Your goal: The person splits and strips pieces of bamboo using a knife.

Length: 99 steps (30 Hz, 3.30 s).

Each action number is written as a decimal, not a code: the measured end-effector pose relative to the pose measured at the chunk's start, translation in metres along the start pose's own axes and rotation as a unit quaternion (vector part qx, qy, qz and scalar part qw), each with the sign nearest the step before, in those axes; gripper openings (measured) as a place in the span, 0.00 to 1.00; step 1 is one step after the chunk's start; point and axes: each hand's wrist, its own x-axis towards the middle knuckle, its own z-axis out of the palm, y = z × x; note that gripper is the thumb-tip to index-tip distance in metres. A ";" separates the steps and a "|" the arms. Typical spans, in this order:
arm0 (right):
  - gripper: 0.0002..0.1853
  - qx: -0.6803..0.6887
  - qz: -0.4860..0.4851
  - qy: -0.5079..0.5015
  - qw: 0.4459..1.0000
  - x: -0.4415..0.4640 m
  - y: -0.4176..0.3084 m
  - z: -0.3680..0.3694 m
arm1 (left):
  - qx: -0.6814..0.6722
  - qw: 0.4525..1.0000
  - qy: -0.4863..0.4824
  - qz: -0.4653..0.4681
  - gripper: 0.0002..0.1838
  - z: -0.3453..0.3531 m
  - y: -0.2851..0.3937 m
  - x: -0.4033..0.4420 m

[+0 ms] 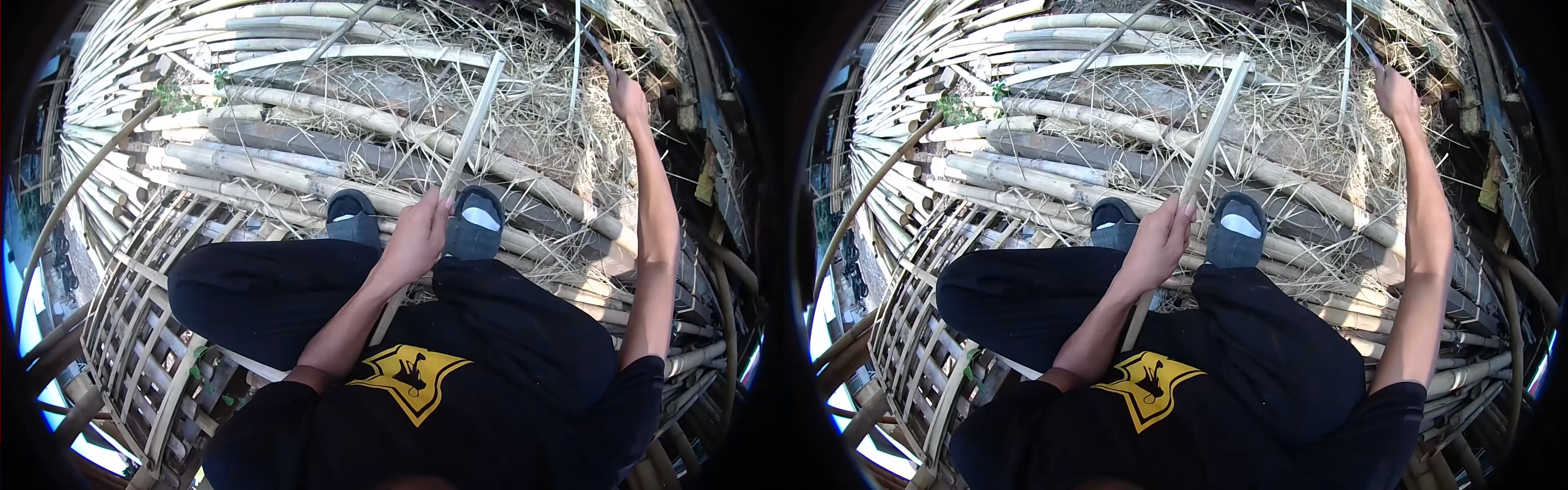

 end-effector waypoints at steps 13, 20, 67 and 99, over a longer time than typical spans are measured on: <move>0.20 0.238 -0.339 -0.154 0.897 -0.156 -0.146 -0.004 | -0.447 0.864 -0.141 -0.185 0.15 -0.016 0.019 0.014; 0.22 0.143 -0.340 -0.065 0.927 -0.111 -0.125 0.020 | -0.468 0.851 -0.148 -0.186 0.15 -0.017 0.021 0.012; 0.18 0.494 -0.040 -0.550 0.672 -0.245 -0.196 0.002 | -0.399 0.851 0.338 0.052 0.17 -0.057 -0.011 0.056; 0.12 0.335 -0.258 0.121 0.898 -0.158 -0.143 -0.036 | 0.062 0.997 -0.036 0.039 0.17 -0.027 -0.012 0.049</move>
